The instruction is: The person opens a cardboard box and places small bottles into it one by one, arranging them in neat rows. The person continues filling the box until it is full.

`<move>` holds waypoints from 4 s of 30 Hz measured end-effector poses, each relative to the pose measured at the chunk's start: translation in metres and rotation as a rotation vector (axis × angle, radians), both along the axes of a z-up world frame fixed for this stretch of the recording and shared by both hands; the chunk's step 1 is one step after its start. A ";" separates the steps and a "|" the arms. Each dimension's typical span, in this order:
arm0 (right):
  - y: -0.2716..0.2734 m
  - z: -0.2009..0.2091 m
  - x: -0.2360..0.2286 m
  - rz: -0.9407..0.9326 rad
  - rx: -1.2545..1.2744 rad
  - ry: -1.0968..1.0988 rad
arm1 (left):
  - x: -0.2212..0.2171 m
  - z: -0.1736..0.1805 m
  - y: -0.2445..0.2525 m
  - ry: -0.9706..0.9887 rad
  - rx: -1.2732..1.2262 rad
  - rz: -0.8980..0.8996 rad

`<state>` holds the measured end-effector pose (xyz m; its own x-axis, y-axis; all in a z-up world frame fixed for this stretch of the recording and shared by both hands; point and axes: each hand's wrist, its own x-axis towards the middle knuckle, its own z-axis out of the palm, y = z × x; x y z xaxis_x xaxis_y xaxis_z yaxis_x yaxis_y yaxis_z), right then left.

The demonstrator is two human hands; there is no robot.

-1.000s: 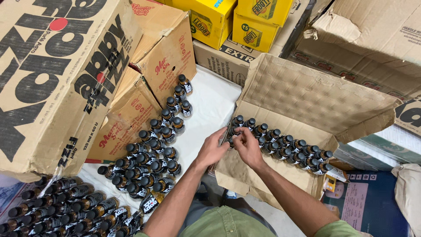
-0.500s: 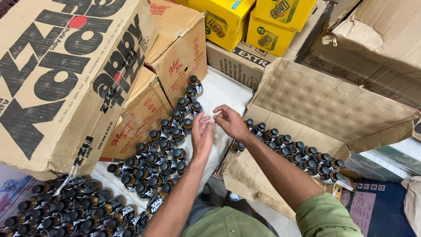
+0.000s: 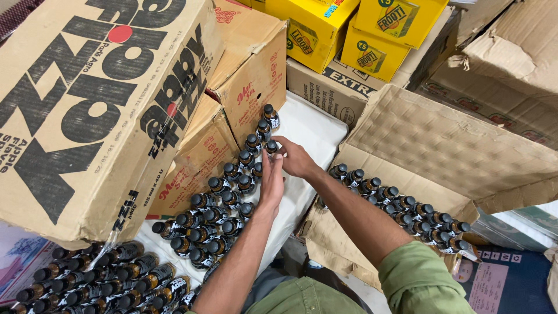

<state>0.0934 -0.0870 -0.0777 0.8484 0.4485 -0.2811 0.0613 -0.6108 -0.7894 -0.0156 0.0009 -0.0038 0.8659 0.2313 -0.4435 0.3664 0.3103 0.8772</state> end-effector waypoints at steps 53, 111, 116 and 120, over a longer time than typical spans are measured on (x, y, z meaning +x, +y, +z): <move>-0.222 0.002 -0.130 0.045 -0.350 -0.146 | -0.086 -0.071 -0.140 0.273 0.004 -0.334; -0.022 0.022 0.083 -0.010 0.321 0.016 | 0.081 -0.009 -0.015 -0.153 -0.038 0.072; 0.008 -0.010 0.119 -0.044 0.411 0.064 | 0.102 0.014 -0.002 -0.164 -0.066 0.092; 0.021 0.013 0.106 -0.074 0.507 0.193 | 0.111 0.012 0.006 -0.157 -0.060 0.093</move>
<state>0.1999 -0.0656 -0.0650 0.8375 0.5091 -0.1987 -0.1421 -0.1482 -0.9787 0.0956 0.0066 0.0080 0.9015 0.2913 -0.3202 0.1939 0.3897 0.9003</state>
